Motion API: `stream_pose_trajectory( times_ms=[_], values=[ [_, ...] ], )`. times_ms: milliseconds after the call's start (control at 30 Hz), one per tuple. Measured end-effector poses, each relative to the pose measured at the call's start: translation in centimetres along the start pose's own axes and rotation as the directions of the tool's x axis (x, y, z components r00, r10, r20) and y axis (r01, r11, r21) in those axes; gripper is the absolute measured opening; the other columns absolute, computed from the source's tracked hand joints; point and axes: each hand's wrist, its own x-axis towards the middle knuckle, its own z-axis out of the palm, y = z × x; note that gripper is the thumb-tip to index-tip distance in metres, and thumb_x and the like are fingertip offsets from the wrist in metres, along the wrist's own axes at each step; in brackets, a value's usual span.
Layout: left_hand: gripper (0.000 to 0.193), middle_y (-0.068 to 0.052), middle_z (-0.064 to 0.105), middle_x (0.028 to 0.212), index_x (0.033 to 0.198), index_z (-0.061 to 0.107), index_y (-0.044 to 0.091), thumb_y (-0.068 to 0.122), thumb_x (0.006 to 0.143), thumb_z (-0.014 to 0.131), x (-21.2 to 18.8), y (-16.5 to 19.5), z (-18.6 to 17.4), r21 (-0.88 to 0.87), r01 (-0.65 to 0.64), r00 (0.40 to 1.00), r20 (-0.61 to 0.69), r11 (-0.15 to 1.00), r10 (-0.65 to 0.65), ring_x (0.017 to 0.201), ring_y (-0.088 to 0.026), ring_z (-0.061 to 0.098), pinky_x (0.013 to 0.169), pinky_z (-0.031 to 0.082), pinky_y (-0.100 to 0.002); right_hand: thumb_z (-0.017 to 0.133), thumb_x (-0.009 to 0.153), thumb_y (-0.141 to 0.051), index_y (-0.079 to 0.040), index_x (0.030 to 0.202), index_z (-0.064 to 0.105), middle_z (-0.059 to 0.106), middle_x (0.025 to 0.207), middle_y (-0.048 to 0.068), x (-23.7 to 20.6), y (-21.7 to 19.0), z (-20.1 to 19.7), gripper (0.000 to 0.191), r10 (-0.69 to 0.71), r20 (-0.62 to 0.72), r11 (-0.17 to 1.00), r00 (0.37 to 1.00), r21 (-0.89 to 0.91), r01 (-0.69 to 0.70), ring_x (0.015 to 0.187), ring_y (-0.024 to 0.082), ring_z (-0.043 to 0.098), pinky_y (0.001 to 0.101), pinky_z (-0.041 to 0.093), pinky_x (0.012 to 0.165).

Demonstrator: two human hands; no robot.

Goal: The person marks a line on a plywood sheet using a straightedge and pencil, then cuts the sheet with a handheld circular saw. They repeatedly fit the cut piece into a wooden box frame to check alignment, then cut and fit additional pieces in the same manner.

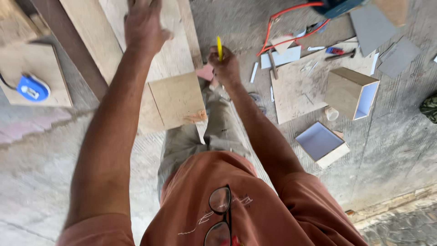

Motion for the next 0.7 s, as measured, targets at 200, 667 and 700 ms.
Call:
stream_pose_trajectory(
  times_ms=[200,667,700],
  values=[
    [0.097,-0.031,0.027,0.165,0.154,0.045,0.0,0.035,0.079,0.096,-9.0,-2.8,-2.1,-0.051,0.38,0.922,-0.058,0.924,-0.383,0.151,-0.043,0.027,0.117,0.042,-0.048,0.069,0.095,-0.017,-0.004,0.119,0.069,0.07,0.086,0.003,-0.3,-2.3,1.6,0.027,-0.01,0.06,0.998,0.998,-0.066,0.014,0.067,0.01,0.063,0.0266,0.056,0.057],
    [0.09,-0.019,0.047,0.149,0.153,0.046,0.003,0.053,0.086,0.081,-13.8,-1.2,-2.8,-0.592,0.686,0.639,0.213,0.423,-0.739,0.137,-0.028,0.054,0.109,0.057,-0.041,0.072,0.099,-0.035,-0.005,0.099,0.071,0.062,0.07,0.0,-4.2,-4.7,1.7,0.03,-0.1,0.278,0.927,0.955,-0.323,0.192,0.059,0.008,0.055,0.0288,0.049,0.055],
    [0.089,-0.019,0.045,0.151,0.153,0.046,0.002,0.053,0.087,0.08,-13.9,-1.2,-3.2,-0.579,0.691,0.64,0.211,0.433,-0.739,0.138,-0.029,0.052,0.11,0.055,-0.042,0.074,0.098,-0.034,-0.006,0.098,0.072,0.066,0.071,0.0,-4.5,-4.6,2.0,0.028,-0.188,0.289,0.891,0.939,-0.352,0.287,0.06,0.008,0.057,0.0286,0.052,0.058]
  ],
)
